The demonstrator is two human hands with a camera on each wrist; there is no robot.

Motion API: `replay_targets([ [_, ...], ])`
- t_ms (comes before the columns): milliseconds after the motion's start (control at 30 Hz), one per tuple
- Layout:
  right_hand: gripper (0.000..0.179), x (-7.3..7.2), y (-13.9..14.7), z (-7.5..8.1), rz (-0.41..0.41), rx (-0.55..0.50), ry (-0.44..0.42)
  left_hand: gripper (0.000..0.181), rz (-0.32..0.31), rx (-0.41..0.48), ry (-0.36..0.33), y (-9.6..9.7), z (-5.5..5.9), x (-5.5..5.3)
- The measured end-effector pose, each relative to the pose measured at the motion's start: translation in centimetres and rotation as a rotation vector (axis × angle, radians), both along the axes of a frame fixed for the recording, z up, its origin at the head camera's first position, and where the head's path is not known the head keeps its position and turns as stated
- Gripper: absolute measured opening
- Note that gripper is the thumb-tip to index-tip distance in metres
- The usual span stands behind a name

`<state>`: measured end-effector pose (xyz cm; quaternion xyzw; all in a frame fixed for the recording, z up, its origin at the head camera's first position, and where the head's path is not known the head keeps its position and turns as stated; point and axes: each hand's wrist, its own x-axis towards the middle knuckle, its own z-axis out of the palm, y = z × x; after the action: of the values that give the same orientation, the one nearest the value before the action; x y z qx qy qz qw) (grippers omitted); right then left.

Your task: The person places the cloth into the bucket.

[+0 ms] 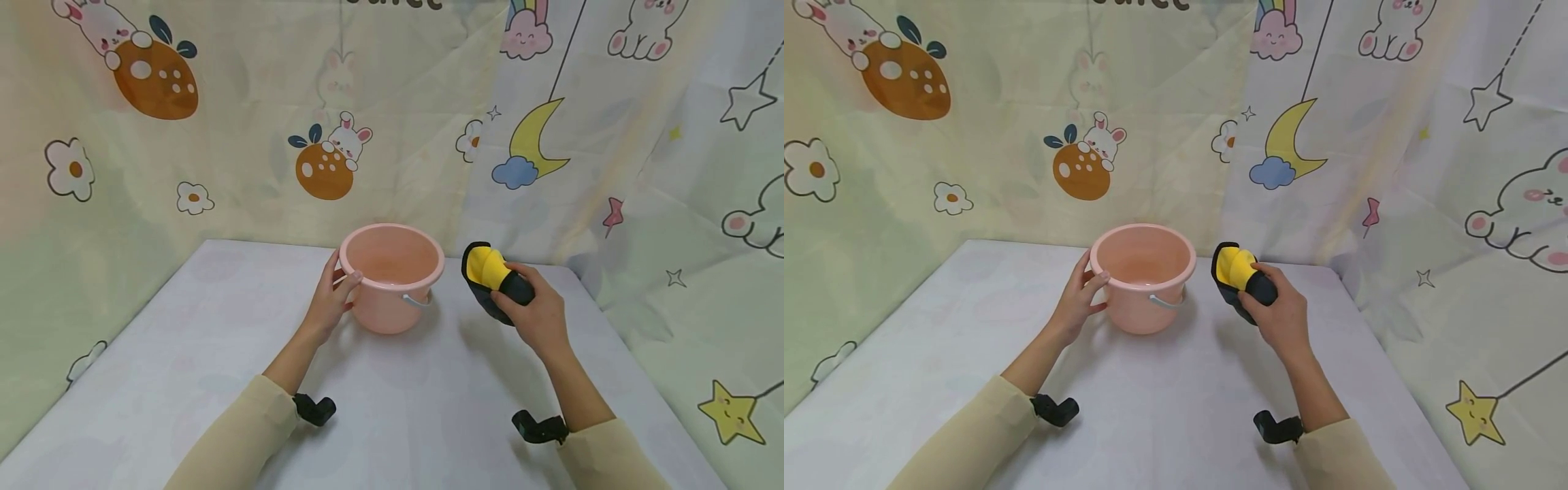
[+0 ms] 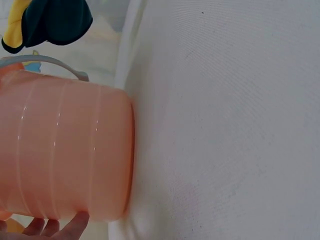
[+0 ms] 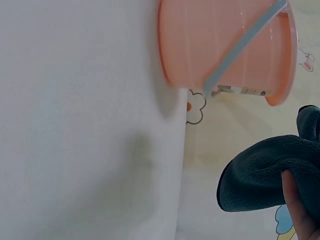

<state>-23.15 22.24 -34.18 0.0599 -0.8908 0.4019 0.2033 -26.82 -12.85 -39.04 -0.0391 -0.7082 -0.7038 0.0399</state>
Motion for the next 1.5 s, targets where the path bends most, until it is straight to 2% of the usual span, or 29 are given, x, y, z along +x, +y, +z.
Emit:
replay_targets([
  [333, 0.055, -0.1, -0.1, 0.9, 0.012, -0.024, 0.043, 0.081, -0.004, 0.003, 0.004, -0.1, -0.1, -0.1],
  [867, 0.056, -0.1, -0.9, 2.7, 0.073, -0.080, 0.027, 0.078, -0.008, 0.028, 0.002, -0.1, -0.2, -0.2],
  [1500, 0.054, -0.8, -4.0, 4.8, 0.157, -0.140, 0.087, 0.079, -0.021, 0.044, -0.006, 0.1, 0.2, 0.1],
])
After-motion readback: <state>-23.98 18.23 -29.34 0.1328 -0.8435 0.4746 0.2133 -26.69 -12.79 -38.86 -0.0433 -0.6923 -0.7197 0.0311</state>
